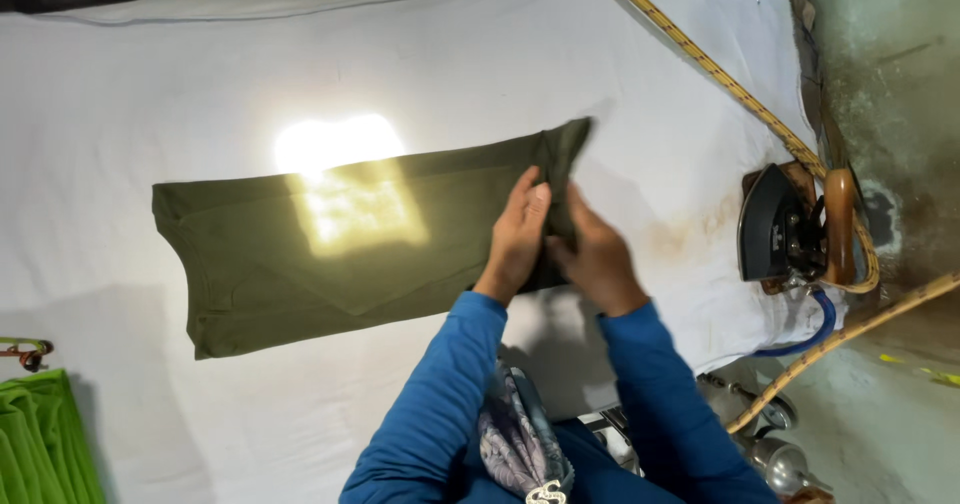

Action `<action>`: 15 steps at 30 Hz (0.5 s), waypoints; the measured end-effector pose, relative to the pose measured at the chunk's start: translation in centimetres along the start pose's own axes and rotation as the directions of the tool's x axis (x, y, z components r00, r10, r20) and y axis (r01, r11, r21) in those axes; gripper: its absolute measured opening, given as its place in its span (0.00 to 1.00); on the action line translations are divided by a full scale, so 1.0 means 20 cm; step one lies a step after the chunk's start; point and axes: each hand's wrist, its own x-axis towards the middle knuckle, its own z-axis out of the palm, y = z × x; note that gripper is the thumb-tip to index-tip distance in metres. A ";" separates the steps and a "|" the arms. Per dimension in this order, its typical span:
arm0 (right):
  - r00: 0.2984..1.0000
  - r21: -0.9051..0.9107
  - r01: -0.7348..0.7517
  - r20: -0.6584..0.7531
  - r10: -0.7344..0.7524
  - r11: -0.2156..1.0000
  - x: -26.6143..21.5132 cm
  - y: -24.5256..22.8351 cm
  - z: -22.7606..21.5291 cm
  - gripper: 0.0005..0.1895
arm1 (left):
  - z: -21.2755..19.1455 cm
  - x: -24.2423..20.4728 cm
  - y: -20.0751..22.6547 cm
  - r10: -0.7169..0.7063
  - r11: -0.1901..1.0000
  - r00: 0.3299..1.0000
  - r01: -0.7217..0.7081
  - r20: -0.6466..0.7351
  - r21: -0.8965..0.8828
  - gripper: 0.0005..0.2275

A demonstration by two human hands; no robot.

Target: The person irons and folds a green polo shirt using a handheld iron on a padded surface, then places it onto a stack of similar garments.

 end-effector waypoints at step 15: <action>0.980 -0.103 0.085 -0.172 -0.102 0.991 0.18 0.21 0.45 0.26 | -0.25 0.28 -0.38 -0.328 0.943 0.943 0.324 0.054 0.069 0.30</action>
